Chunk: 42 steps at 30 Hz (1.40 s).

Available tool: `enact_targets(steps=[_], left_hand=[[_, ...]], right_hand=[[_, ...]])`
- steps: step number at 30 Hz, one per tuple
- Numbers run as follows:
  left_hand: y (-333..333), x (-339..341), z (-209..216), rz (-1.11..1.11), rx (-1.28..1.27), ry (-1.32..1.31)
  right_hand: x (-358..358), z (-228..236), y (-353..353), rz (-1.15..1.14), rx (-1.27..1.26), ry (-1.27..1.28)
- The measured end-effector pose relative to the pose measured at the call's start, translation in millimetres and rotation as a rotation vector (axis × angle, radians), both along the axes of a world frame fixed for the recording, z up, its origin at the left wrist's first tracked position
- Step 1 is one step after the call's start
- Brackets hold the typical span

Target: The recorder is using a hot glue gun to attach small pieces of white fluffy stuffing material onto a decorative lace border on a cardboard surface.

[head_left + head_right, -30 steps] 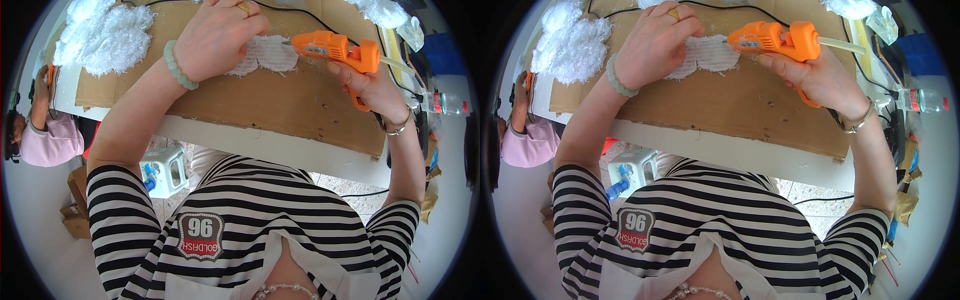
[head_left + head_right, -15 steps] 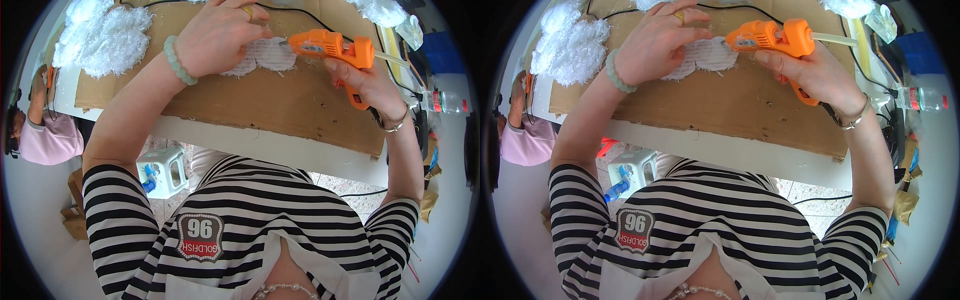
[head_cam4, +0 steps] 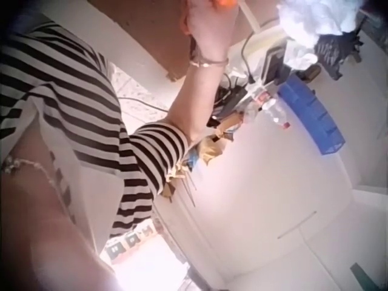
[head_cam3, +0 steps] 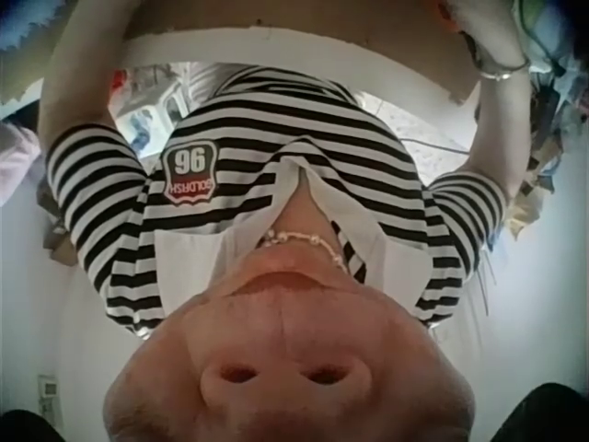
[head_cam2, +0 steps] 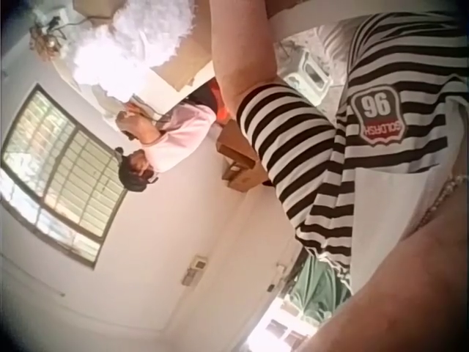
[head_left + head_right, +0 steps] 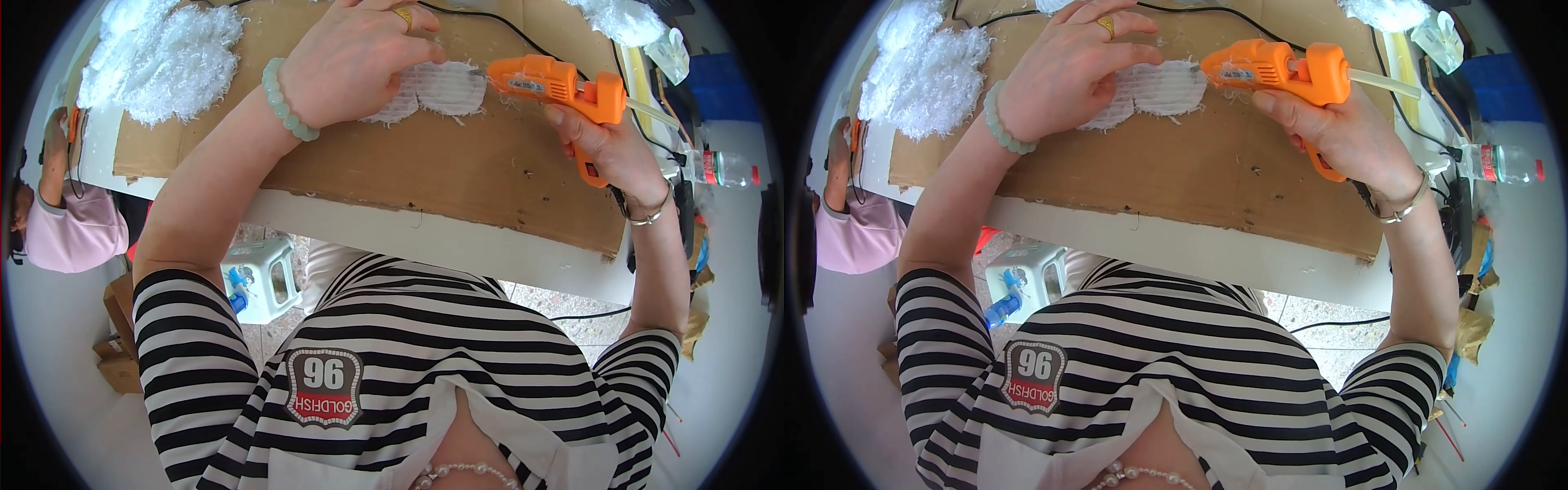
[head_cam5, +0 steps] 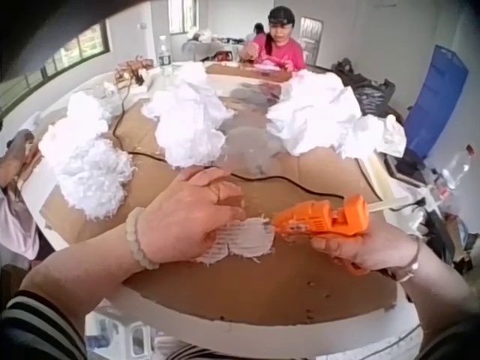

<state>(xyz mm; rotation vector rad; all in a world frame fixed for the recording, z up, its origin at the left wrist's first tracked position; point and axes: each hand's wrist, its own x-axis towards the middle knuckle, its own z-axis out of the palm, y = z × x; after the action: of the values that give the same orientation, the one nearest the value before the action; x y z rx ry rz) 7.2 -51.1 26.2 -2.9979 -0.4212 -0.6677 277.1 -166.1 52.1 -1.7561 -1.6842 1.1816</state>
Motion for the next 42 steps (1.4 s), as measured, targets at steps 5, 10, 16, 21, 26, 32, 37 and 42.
enact_targets(steps=[5, 10, 16, 21, 26, 32, 37, 42], left_hand=[[21.7, 2.8, -32.0, -0.151, 0.095, -0.258], [18.2, 5.2, -30.2, -0.292, 0.160, -0.423], [25.1, 2.3, -37.0, -0.275, 0.140, -0.401], [4.5, -0.5, -9.6, -0.018, -0.094, -0.047], [3.8, -3.6, -8.5, -0.012, -0.103, -0.047], [2.7, -2.2, -7.4, -0.015, -0.106, -0.034], [3.1, -2.9, -8.5, -0.014, -0.103, -0.050], [3.9, -3.6, -10.5, -0.013, -0.093, -0.055]], right_hand=[[-1.3, -0.6, -1.3, -0.012, 0.020, 0.056], [4.3, -4.2, -1.3, 0.000, 0.001, 0.149], [-6.4, -0.9, 0.5, -0.042, 0.002, 0.078], [-4.5, -3.9, -0.2, -0.066, 0.022, 0.071], [-5.1, 0.4, -2.2, -0.069, -0.020, 0.028], [-7.6, -1.6, 0.6, -0.049, 0.008, 0.008], [-11.4, -3.7, 7.6, 0.012, 0.002, 0.024], [-20.4, -1.2, 10.6, 0.029, -0.006, 0.020]])
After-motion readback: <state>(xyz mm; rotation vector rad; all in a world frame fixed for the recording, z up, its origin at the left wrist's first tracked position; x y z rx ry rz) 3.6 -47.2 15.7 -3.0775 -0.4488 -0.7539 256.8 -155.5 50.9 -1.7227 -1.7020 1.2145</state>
